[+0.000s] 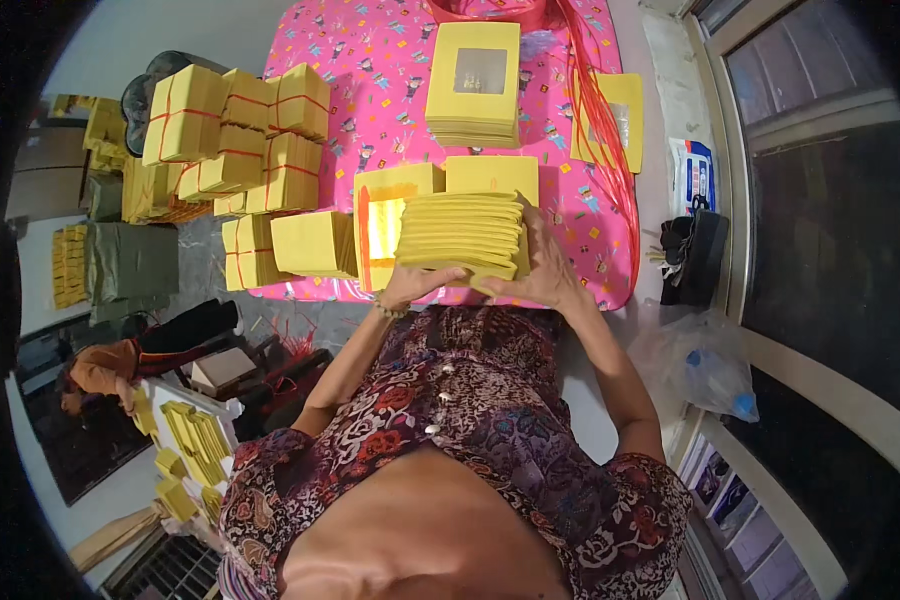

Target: The person stacks bundles of paper, ties them with red ribbons, and folds and flattens paper sheets on the table by hand.

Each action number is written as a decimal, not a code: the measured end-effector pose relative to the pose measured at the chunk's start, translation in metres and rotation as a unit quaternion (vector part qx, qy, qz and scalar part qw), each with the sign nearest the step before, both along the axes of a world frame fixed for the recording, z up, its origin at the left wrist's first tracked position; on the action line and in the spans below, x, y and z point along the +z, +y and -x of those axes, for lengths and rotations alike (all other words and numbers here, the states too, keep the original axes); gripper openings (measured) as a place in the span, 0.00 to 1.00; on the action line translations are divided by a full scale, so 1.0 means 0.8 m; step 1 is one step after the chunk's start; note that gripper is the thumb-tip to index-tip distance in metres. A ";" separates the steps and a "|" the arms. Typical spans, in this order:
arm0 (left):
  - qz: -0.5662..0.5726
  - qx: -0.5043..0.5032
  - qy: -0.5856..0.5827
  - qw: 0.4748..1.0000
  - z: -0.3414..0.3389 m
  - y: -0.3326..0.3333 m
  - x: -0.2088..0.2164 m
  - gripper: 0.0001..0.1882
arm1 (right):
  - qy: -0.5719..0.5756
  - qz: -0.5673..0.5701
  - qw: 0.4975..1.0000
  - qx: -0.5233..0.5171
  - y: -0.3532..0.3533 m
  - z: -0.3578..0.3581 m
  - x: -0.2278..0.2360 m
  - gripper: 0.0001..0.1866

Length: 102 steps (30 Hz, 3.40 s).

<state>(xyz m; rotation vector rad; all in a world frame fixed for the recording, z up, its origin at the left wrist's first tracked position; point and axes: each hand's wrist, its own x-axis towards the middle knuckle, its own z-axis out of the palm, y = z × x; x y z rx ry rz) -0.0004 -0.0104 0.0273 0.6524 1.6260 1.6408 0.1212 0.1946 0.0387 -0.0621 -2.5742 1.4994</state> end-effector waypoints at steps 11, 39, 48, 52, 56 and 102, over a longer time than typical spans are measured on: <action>-0.044 0.062 0.281 0.957 -0.029 0.020 -0.127 0.45 | 0.133 0.236 0.947 -0.171 -0.039 0.012 -0.005 0.44; 0.058 0.053 -0.083 0.993 0.026 0.055 -0.050 0.42 | -0.024 0.099 0.978 -0.184 -0.012 0.028 -0.038 0.39; 0.376 0.045 0.017 0.925 0.029 0.068 -0.061 0.39 | -0.016 -0.281 0.954 -0.099 -0.018 0.035 -0.035 0.31; 0.162 0.138 0.013 0.977 0.031 0.023 -0.026 0.37 | -0.033 -0.296 0.951 -0.080 -0.018 0.042 -0.041 0.31; 0.104 0.505 0.165 0.841 0.031 -0.055 -0.057 0.28 | -0.044 -0.273 0.957 -0.084 -0.014 0.038 -0.050 0.31; 0.014 0.067 -0.319 0.945 0.075 -0.056 0.009 0.32 | -0.007 -0.100 0.984 -0.145 0.012 0.024 -0.090 0.32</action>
